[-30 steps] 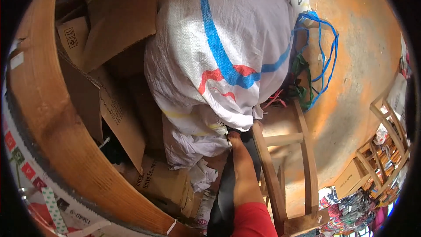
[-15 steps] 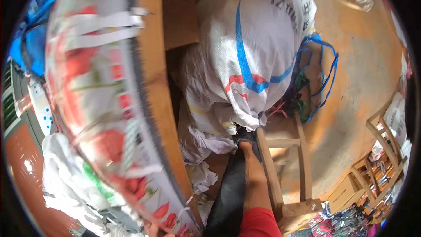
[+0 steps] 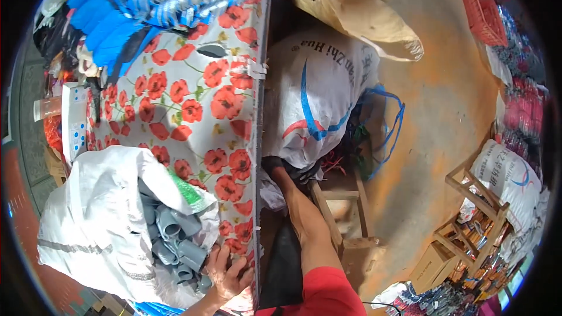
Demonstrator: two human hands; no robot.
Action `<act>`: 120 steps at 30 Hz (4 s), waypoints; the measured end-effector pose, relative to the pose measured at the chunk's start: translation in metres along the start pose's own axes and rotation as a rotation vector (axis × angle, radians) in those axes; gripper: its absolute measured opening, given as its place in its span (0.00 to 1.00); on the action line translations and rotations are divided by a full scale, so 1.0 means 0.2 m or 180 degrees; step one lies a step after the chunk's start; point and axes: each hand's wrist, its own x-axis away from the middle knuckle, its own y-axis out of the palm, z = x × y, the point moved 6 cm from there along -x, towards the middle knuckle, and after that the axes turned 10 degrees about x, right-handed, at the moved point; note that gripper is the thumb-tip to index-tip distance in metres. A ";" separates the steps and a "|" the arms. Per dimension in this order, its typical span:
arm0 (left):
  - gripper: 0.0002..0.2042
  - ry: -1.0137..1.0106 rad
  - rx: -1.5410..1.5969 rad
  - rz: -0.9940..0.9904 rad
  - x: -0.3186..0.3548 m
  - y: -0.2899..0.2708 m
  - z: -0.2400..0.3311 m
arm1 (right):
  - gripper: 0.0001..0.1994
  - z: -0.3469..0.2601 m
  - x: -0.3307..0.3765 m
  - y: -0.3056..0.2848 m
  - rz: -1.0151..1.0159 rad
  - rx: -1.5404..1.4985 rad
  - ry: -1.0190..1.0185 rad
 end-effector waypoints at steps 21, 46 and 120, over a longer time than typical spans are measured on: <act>0.28 -0.0722 0.0942 0.0944 0.13 -0.21 0.20 | 0.22 -1.14 1.57 -2.18 0.1565 -0.1740 -0.0297; 0.26 -0.2009 0.1083 0.3337 1.32 -0.66 0.41 | 0.18 0.63 1.64 -1.45 0.0109 -0.3003 -0.0047; 0.31 -0.1072 -0.1705 0.1302 0.61 0.13 0.35 | 0.22 0.47 2.05 -1.33 0.0890 -0.0960 0.0715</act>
